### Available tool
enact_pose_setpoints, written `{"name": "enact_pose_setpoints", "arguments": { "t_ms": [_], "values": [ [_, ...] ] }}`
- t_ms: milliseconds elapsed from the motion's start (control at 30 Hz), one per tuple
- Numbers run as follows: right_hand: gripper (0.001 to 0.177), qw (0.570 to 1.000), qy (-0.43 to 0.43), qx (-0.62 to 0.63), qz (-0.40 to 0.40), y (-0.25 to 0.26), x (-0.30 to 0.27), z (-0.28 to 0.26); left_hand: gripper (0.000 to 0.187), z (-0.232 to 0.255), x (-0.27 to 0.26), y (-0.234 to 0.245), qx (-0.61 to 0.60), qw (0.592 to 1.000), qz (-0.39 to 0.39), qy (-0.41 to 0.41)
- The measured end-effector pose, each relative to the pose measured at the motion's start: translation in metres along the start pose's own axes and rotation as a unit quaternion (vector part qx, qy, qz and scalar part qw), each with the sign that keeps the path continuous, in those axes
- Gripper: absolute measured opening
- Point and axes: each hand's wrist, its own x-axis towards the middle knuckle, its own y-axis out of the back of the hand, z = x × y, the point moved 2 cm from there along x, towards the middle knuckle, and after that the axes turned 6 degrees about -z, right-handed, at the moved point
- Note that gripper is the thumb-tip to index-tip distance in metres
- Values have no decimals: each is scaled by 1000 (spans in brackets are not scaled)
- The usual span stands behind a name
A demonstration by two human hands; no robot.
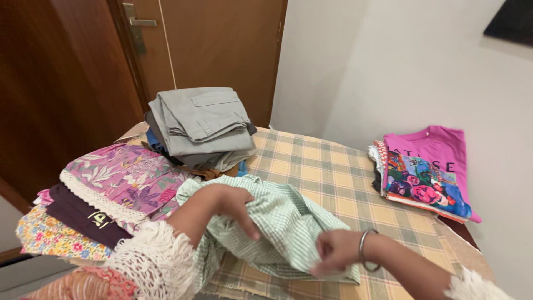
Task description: The person folds a striped t-shirt, a pink graphic t-shirt, and a checkered shirt by hand on a table, smoothing the fabric and adding them to a stack of clothes.
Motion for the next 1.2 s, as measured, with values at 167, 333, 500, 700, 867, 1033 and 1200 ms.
{"name": "enact_pose_setpoints", "arguments": {
  "t_ms": [167,333,500,700,867,1033,1200],
  "values": [
    [69,927,-60,75,361,42,23,2,61,-3,6,-9,-130,983,-88,-95],
    [88,945,-221,3,242,30,81,41,62,-9,19,-28,-69,989,-114,-58],
    [20,974,17,38,223,84,128,156,45,-30,13,-3,-22,965,252,62],
    [27,571,117,575,574,211,-10,161,27,-29,-37,83,-80,749,651,96],
    [35,495,93,554,663,161,-75,119,32,-17,-51,106,-46,674,737,-24],
    [41,591,-179,599,510,40,-9,181,33,-39,-27,77,-59,775,628,23],
    [62,908,-223,171,310,-74,21,200,55,-76,13,32,-10,958,284,40]
  ]
}}
